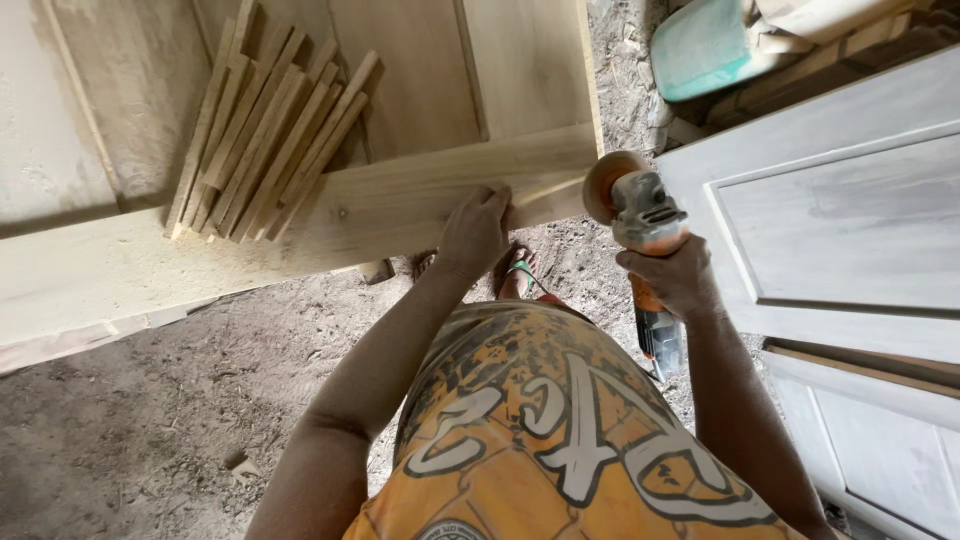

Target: The person sands the edge of a wooden plank using an angle grinder with a sanding disc.

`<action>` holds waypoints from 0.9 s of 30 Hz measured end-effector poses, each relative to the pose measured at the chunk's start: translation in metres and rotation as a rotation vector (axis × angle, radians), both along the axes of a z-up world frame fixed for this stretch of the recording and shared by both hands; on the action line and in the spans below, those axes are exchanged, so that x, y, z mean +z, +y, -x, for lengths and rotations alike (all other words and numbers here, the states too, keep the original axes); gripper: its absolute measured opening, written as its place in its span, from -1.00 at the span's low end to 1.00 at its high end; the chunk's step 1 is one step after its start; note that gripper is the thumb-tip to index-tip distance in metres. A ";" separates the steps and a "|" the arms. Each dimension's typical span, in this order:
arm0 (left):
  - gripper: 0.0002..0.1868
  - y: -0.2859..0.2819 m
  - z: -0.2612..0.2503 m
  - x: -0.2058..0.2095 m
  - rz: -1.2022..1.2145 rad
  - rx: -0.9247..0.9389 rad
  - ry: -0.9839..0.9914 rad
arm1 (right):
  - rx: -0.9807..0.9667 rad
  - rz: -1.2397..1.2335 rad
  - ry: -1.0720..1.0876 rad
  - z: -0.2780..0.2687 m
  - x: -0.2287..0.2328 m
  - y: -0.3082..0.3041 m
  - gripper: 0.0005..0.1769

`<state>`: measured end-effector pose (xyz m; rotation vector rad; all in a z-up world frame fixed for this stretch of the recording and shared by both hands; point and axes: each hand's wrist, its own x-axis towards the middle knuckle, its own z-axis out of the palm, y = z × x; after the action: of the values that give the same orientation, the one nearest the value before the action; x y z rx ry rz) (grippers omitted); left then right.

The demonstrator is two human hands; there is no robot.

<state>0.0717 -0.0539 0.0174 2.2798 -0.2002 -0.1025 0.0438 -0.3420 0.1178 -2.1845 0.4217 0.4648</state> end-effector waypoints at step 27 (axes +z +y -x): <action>-0.78 0.001 -0.005 -0.011 -0.078 -0.111 -0.033 | 0.081 0.071 0.222 -0.024 -0.030 0.015 -0.53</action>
<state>0.0765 -0.0525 0.0062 2.3488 -0.3453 -0.1320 0.0677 -0.3265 0.0877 -2.2330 0.4772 0.7520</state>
